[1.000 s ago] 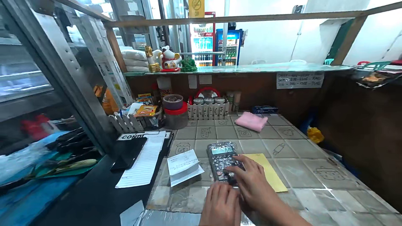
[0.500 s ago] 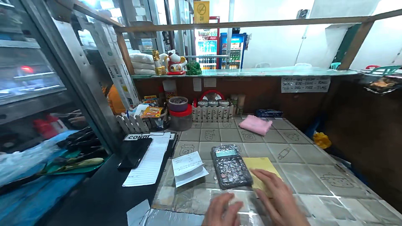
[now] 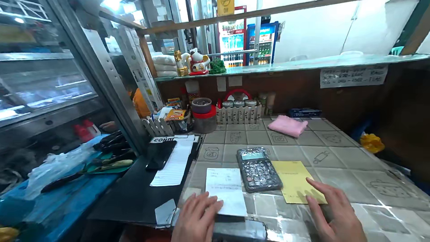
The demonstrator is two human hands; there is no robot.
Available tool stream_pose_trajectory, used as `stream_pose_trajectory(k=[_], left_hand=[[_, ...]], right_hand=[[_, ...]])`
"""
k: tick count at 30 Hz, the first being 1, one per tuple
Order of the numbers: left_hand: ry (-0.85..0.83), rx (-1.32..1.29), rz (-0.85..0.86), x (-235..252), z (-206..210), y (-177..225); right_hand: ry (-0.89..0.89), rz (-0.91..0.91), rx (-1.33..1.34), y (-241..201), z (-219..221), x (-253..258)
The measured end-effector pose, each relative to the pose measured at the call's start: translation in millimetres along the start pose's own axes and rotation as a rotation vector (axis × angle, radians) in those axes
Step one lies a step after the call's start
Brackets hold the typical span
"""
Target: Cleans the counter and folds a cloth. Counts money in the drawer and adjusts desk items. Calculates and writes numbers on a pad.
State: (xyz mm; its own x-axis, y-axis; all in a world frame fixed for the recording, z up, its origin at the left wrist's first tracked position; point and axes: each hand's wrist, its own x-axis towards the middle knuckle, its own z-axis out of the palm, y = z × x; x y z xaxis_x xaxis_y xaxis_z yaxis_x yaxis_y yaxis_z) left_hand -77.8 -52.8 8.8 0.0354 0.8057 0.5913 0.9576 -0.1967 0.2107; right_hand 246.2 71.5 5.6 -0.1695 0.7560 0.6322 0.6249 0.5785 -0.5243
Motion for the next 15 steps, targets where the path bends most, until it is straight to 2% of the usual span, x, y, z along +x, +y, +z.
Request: stream_pose_trajectory(k=[4,15], left_hand=[[-0.048,-0.031,-0.031,-33,5,20],[0.112,-0.034,-0.104,-48,32,24]], right_hand=[[0.009,-0.004,-0.047,-3,1,-1],[0.002,-0.091,-0.221,1,10,-2]])
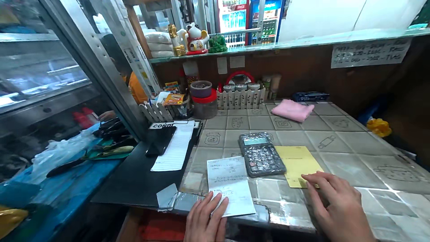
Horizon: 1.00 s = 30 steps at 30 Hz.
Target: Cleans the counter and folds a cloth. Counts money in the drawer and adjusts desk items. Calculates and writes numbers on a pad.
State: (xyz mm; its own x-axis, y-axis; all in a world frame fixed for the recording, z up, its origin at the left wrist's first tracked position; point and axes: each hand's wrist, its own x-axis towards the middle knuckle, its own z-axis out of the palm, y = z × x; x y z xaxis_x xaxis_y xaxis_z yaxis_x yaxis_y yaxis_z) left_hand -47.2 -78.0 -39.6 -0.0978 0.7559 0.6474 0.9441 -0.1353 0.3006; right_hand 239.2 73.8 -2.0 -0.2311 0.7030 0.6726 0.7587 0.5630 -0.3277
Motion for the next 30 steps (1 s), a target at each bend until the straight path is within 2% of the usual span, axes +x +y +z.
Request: stream_pose_trajectory(k=[30], left_hand=[[0.039,-0.053,-0.026,-2.4,2.8,-0.6]], right_hand=[[-0.021,-0.021,-0.055,-2.1,0.2,-1.3]])
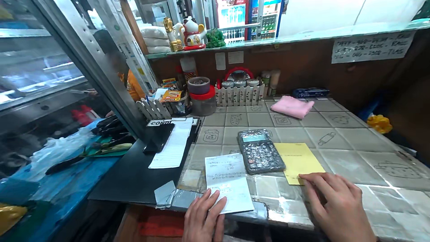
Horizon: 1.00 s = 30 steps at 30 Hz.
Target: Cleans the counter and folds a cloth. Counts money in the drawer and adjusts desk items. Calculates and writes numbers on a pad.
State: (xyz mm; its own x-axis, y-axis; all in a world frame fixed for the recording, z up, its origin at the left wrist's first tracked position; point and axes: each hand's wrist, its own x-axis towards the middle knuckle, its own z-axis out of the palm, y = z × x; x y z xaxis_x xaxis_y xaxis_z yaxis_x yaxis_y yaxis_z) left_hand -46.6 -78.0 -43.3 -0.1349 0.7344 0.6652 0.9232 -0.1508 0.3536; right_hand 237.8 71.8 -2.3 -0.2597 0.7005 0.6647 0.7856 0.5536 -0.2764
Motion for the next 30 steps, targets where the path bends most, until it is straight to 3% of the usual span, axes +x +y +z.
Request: stream_pose_trajectory(k=[30], left_hand=[[0.057,-0.024,0.005,0.9,2.9,0.5]], right_hand=[[-0.025,-0.010,0.006,2.5,-2.7,0.6]])
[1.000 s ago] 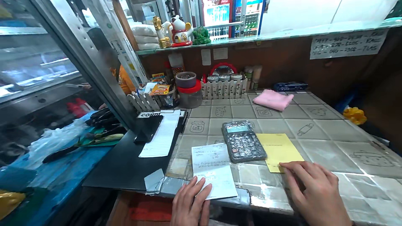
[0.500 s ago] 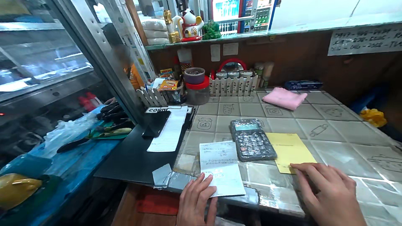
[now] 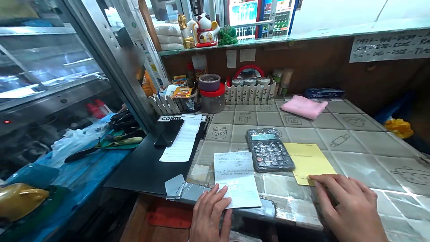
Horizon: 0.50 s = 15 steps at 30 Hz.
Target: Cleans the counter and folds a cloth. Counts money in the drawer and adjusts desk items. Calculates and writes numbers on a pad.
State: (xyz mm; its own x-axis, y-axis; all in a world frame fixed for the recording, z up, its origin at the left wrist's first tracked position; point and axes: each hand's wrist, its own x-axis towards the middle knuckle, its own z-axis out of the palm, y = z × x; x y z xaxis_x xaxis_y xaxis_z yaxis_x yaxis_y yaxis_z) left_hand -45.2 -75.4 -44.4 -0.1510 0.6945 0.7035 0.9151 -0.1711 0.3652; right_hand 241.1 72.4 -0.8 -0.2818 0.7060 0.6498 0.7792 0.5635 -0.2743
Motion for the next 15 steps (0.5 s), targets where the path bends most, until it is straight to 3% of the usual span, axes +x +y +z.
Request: stream_pose_trajectory(k=[15], left_hand=[[-0.063,-0.025,-0.005,2.9,-3.2,1.3]], right_hand=[[0.004,0.029,0.007,-0.6,-2.9,0.9]])
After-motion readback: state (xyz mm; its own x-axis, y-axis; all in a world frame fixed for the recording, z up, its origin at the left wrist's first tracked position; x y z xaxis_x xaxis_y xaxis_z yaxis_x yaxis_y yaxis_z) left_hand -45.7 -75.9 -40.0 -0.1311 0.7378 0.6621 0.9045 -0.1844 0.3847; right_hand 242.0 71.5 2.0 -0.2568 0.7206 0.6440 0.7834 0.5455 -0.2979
